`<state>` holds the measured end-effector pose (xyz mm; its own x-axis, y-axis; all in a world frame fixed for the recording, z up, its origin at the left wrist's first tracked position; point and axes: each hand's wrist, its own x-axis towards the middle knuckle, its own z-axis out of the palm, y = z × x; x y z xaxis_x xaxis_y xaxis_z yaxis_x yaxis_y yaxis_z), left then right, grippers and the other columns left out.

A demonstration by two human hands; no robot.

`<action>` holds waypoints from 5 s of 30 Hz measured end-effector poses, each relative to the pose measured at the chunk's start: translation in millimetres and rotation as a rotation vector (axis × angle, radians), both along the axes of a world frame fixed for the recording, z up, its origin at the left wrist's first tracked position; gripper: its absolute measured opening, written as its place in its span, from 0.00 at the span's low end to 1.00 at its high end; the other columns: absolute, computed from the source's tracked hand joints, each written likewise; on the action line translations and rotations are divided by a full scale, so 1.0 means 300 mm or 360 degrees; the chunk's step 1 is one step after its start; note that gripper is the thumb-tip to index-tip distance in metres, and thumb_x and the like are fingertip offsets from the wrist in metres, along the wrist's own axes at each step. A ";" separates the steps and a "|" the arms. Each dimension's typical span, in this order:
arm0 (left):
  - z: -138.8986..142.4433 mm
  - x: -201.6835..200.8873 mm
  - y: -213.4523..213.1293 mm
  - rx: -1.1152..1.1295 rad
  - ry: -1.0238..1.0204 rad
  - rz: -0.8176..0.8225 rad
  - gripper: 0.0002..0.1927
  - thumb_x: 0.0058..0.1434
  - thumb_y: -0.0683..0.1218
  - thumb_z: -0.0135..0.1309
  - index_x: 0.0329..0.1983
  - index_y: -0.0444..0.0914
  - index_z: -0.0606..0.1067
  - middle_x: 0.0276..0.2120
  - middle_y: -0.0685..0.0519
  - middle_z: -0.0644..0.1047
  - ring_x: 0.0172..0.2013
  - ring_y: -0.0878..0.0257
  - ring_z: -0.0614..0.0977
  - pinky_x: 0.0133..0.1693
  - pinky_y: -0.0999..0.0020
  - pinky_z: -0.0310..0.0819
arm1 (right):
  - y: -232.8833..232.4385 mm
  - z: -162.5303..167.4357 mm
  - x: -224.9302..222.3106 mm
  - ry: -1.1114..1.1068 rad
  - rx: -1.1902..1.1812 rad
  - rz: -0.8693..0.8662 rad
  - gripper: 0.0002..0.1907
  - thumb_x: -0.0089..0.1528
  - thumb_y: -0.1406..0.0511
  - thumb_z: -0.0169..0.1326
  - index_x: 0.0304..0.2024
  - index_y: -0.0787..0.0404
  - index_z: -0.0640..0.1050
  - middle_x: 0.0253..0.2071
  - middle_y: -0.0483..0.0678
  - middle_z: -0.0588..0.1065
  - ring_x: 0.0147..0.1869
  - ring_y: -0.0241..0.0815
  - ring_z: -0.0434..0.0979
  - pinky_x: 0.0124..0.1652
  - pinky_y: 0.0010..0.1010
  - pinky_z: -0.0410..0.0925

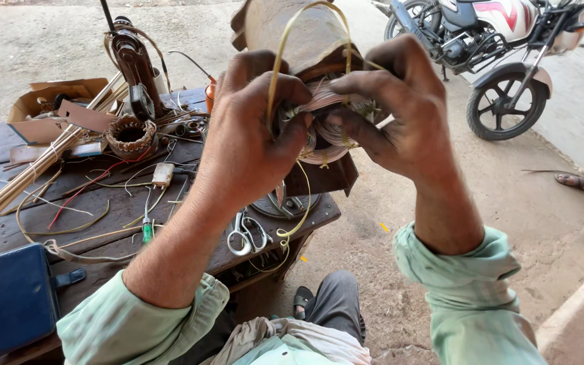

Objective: The person secures copper windings on a cylindrical motor stator by wrapping and tying yellow plastic ties around the coils. They repeatedly wrap the ties, pull them tight, and trim the excess with shears, working on multiple coil sections.

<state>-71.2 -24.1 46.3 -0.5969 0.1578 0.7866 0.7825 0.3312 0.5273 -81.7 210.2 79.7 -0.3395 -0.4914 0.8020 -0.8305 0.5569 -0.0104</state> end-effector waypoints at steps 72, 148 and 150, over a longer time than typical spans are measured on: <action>-0.056 0.039 0.048 0.0066 0.0186 0.0146 0.09 0.69 0.39 0.64 0.51 0.34 0.79 0.63 0.41 0.73 0.63 0.50 0.79 0.64 0.64 0.75 | 0.014 -0.042 -0.154 -0.0029 -0.0079 0.0375 0.24 0.65 0.50 0.64 0.54 0.59 0.81 0.61 0.60 0.72 0.61 0.54 0.78 0.58 0.39 0.72; 0.157 -0.076 -0.135 -0.0886 0.0093 -0.0022 0.28 0.56 0.43 0.65 0.61 0.52 0.77 0.56 0.43 0.69 0.58 0.39 0.72 0.57 0.43 0.69 | -0.038 0.017 -0.104 0.0136 0.0111 0.0143 0.19 0.63 0.61 0.71 0.51 0.60 0.79 0.53 0.53 0.75 0.55 0.52 0.75 0.55 0.41 0.70; 0.163 -0.071 -0.134 -0.0912 0.0119 0.0014 0.28 0.56 0.44 0.66 0.61 0.50 0.77 0.57 0.40 0.69 0.58 0.39 0.71 0.56 0.42 0.68 | -0.042 0.002 -0.101 0.0139 0.0033 0.0147 0.19 0.64 0.60 0.72 0.52 0.58 0.79 0.54 0.52 0.76 0.57 0.49 0.77 0.56 0.38 0.71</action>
<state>-92.4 -64.2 95.1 -0.5464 0.5663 0.6171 0.8066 0.5542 0.2056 -112.0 197.5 80.2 -0.2215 -0.5340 0.8160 -0.8755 0.4775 0.0749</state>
